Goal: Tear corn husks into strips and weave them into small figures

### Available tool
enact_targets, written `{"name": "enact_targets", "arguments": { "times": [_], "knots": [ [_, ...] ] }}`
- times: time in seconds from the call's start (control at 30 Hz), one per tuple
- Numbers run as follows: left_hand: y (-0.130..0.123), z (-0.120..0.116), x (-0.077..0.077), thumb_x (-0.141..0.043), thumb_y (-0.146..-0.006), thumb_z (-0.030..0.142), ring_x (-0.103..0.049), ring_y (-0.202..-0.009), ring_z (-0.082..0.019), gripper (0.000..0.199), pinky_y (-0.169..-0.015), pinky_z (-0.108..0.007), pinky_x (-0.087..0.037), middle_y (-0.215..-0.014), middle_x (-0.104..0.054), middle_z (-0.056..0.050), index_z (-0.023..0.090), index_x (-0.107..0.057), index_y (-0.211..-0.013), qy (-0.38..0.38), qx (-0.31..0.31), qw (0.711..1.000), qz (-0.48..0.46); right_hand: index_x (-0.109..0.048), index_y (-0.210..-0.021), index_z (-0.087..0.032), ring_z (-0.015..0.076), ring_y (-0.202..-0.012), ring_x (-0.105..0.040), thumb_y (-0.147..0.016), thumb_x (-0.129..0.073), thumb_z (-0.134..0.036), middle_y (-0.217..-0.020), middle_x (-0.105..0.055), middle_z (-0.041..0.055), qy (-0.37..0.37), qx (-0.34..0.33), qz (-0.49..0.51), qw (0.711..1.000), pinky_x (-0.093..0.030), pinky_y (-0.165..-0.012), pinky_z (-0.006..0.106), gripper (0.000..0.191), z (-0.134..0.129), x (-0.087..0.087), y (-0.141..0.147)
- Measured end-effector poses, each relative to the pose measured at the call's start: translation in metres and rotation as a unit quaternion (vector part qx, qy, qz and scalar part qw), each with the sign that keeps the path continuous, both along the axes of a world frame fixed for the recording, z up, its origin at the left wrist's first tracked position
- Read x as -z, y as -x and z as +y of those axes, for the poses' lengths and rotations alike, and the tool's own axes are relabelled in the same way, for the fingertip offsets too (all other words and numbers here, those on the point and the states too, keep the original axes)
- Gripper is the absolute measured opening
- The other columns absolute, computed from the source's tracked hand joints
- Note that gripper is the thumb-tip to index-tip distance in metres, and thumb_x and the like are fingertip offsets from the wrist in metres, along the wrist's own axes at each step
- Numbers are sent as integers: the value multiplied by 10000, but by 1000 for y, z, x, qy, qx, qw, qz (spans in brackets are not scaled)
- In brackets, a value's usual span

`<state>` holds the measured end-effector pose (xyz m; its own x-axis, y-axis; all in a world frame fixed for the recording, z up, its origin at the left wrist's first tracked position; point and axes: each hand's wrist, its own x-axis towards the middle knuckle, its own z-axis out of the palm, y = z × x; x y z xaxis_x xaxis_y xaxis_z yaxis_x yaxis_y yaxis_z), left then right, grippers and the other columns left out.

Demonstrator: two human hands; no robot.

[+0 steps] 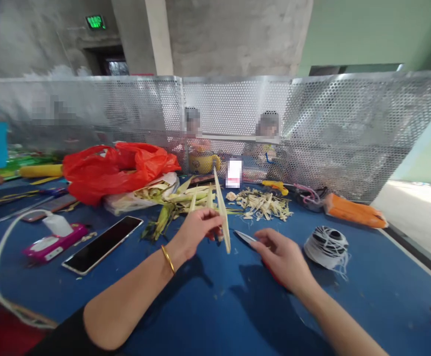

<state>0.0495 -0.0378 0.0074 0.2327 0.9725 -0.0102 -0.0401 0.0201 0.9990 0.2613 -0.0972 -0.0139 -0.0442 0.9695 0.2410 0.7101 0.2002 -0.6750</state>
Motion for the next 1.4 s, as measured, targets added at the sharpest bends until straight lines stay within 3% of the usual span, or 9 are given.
{"name": "enact_targets", "arguments": {
  "times": [0.1,0.23,0.47,0.8,1.0,1.17,1.27,1.33,1.4],
  "knots": [
    [-21,-22,10,-629,-725,220,-542,-509,-94,105,-443,-185,-374,-547,-558,20,153,-580,-662,45,67,997,-11,-579,-811,-190,137,-613,-565,-755,-614,-492,-680,-619,-8,67,-53,159,984,-444,-558,245,309,-8,6,24],
    [-26,-28,18,-649,-703,216,-497,-502,-74,115,-443,-176,-341,-555,-557,28,154,-580,-635,24,45,999,17,-539,-738,-180,114,-554,-543,-767,-609,-514,-595,-576,-25,119,-45,257,958,-431,-520,232,342,-11,11,32],
    [-29,-26,26,-657,-688,222,-505,-526,-84,97,-462,-192,-345,-572,-562,27,155,-597,-649,64,49,997,0,-559,-703,-171,102,-548,-545,-757,-643,-497,-603,-596,-22,135,-66,253,956,-438,-517,224,341,-8,12,28],
    [-30,-28,28,-715,-685,335,-422,-474,-49,220,-471,-188,-326,-554,-521,39,131,-664,-749,99,126,982,-98,-505,-817,-185,126,-514,-624,-782,-580,-551,-621,-600,-36,243,-87,337,906,-466,-481,225,376,-15,6,31],
    [-34,-30,28,-699,-699,277,-454,-441,-58,186,-461,-196,-345,-529,-545,22,127,-626,-616,85,60,993,-57,-505,-728,-183,57,-367,-394,-797,-515,-630,-546,-472,-59,196,-95,228,949,-290,-351,194,452,-11,20,28],
    [-31,-21,28,-579,-813,408,-451,-442,-61,316,-451,-187,-353,-551,-524,15,111,-673,-763,80,25,994,-66,-555,-741,-185,77,-436,-344,-854,-433,-614,-508,-367,-62,137,-74,144,977,-241,-397,209,460,-8,23,17],
    [-10,5,22,-302,-939,414,-553,-517,-100,465,-479,-210,-402,-721,-638,-54,124,-664,-977,-14,-58,995,85,-514,-801,-203,80,-390,-351,-842,-410,-640,-498,-367,-76,125,-32,169,977,-256,-384,218,451,-5,18,13],
    [13,29,18,-307,-938,301,-629,-661,-125,375,-582,-221,-456,-878,-689,-61,182,-641,-1061,-98,-167,924,329,-479,-837,-213,88,-376,-400,-823,-424,-649,-516,-426,-72,107,-12,199,974,-302,-393,231,439,-4,13,14],
    [36,50,19,-424,-871,218,-636,-918,-201,290,-741,-283,-472,-1055,-675,-104,192,-638,-1066,-101,-210,885,403,-451,-846,-218,98,-398,-463,-809,-452,-637,-566,-498,-55,97,-10,213,972,-352,-422,241,420,-2,10,16]
  ]
}}
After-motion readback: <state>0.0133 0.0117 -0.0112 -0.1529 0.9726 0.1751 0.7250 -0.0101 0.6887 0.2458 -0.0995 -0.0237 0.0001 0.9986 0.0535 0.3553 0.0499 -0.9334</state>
